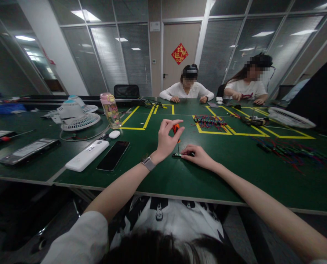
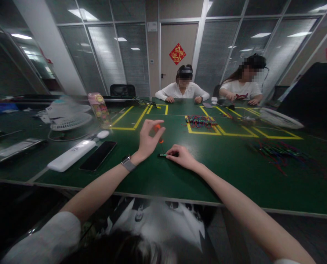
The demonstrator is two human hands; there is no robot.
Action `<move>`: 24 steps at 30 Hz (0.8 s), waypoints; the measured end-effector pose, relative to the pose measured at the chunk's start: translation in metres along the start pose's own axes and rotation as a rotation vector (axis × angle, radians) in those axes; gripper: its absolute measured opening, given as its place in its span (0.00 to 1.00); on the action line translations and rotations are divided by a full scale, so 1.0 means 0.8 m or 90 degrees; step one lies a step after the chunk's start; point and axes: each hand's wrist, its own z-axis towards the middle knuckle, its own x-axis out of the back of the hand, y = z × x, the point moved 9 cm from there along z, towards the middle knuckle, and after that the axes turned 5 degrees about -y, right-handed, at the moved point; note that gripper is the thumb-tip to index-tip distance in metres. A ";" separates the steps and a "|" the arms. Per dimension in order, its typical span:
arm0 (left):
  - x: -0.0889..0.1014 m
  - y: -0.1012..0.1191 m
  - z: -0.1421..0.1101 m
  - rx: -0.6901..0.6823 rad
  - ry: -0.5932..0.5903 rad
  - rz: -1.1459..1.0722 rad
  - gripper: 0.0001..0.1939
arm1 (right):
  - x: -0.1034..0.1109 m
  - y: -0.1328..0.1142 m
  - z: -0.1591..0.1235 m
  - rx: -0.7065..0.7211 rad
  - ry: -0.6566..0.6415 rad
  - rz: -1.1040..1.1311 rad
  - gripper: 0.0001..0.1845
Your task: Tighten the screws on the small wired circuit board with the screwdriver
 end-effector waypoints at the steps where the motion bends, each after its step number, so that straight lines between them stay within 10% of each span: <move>1: 0.000 0.000 0.000 0.002 0.000 -0.001 0.10 | 0.000 0.000 0.000 0.002 0.000 0.001 0.08; 24: 0.001 -0.004 -0.002 0.012 -0.004 -0.024 0.14 | 0.000 -0.001 0.000 -0.009 -0.009 -0.004 0.08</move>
